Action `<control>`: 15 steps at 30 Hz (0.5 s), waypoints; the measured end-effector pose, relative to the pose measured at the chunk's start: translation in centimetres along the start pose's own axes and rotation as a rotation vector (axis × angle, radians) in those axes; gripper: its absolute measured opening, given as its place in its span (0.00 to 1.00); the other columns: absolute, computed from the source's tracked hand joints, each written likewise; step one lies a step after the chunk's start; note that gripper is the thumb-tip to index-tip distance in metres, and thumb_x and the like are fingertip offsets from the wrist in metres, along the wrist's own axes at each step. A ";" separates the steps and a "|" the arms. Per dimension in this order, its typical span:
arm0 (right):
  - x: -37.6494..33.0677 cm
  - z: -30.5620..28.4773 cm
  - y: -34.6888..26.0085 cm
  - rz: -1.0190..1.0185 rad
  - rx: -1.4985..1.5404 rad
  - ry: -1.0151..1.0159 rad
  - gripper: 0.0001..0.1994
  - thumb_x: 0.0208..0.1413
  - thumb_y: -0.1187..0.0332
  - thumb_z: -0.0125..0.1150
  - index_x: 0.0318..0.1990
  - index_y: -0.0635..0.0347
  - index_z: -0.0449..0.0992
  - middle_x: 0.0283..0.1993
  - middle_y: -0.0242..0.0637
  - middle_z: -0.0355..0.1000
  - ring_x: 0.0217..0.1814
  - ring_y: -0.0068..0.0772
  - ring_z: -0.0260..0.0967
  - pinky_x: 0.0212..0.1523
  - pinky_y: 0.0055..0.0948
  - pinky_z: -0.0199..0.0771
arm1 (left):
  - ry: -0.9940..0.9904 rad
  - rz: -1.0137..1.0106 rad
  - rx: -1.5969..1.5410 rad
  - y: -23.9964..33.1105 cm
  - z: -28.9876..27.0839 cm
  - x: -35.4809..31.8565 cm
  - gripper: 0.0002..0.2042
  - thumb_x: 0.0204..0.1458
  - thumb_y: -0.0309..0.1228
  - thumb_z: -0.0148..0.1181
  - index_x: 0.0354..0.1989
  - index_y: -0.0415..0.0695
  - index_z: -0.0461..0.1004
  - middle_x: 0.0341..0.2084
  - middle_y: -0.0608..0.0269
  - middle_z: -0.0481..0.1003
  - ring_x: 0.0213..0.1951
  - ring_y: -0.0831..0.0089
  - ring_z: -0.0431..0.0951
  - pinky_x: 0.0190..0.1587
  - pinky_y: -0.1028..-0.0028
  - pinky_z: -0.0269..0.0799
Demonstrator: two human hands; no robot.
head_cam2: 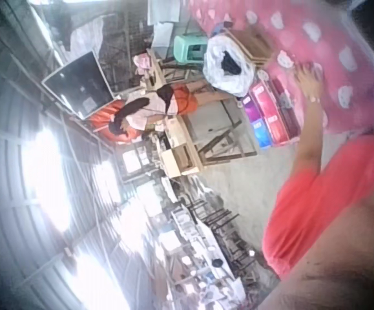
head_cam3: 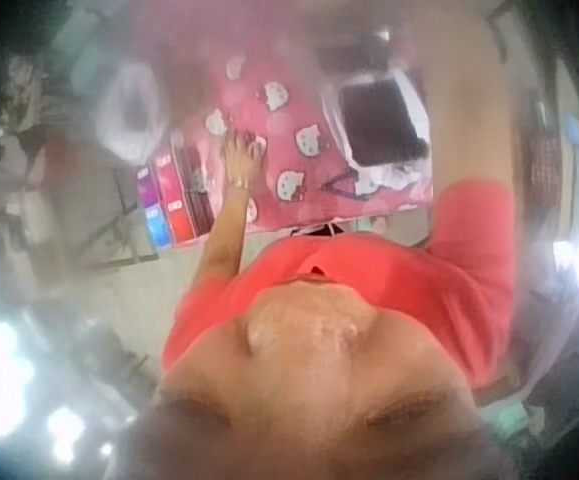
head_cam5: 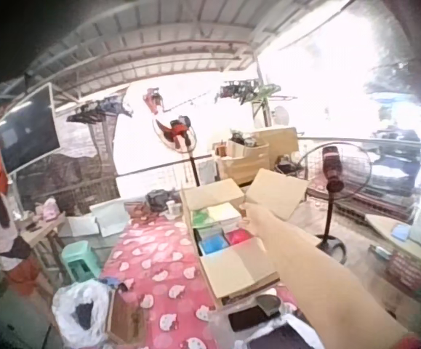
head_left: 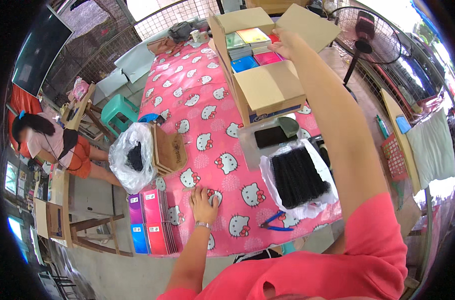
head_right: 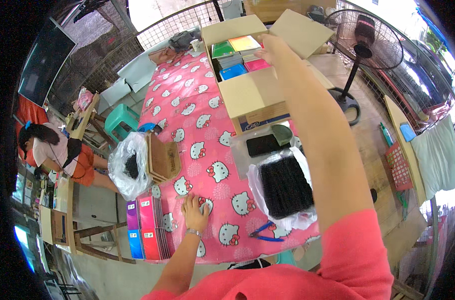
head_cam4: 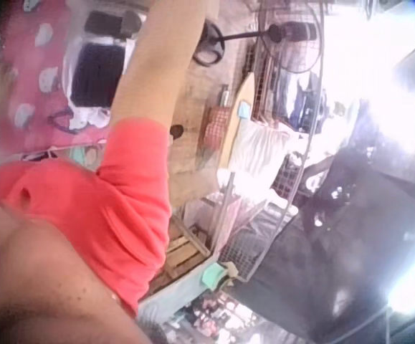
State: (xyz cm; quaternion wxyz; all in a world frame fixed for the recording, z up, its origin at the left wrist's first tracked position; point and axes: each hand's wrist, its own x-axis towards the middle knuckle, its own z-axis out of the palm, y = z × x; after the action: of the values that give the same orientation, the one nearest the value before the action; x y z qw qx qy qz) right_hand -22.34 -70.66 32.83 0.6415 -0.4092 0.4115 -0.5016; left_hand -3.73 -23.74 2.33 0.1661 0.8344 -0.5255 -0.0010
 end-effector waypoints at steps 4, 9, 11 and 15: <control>8.5 1.0 1.7 0.085 0.168 -0.016 0.24 0.61 0.67 0.55 0.62 0.67 0.61 0.62 0.56 0.62 0.60 0.54 0.66 0.60 0.50 0.71 | 0.001 0.024 -0.012 1.1 0.2 0.7 0.26 0.52 0.42 0.58 0.57 0.42 0.67 0.63 0.50 0.60 0.67 0.50 0.54 0.68 0.49 0.47; 12.2 3.7 4.5 0.167 0.004 0.121 0.27 0.59 0.64 0.60 0.63 0.62 0.59 0.65 0.50 0.61 0.61 0.55 0.66 0.56 0.58 0.70 | -0.006 0.006 0.010 0.7 -0.2 0.7 0.26 0.52 0.42 0.58 0.56 0.42 0.67 0.63 0.50 0.60 0.67 0.50 0.55 0.67 0.48 0.48; 10.9 5.4 4.8 0.221 0.178 0.055 0.28 0.57 0.63 0.62 0.63 0.60 0.60 0.64 0.50 0.61 0.63 0.54 0.64 0.57 0.59 0.68 | -0.009 -0.017 0.026 0.1 -0.7 0.2 0.25 0.52 0.42 0.58 0.56 0.42 0.67 0.63 0.50 0.60 0.67 0.50 0.55 0.66 0.47 0.48; 11.8 3.3 3.4 0.390 0.192 0.238 0.29 0.56 0.63 0.63 0.63 0.59 0.59 0.62 0.50 0.63 0.64 0.56 0.61 0.57 0.59 0.67 | -0.011 0.015 -0.010 1.1 -0.4 1.0 0.25 0.51 0.40 0.58 0.57 0.42 0.67 0.62 0.50 0.61 0.66 0.49 0.56 0.66 0.48 0.48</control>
State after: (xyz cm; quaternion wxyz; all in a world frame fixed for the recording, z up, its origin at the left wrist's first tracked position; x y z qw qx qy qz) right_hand -16.33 -81.31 29.37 0.7091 -0.1972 0.5058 -0.4500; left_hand -4.20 -24.93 3.23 0.1675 0.8297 -0.5325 -0.0069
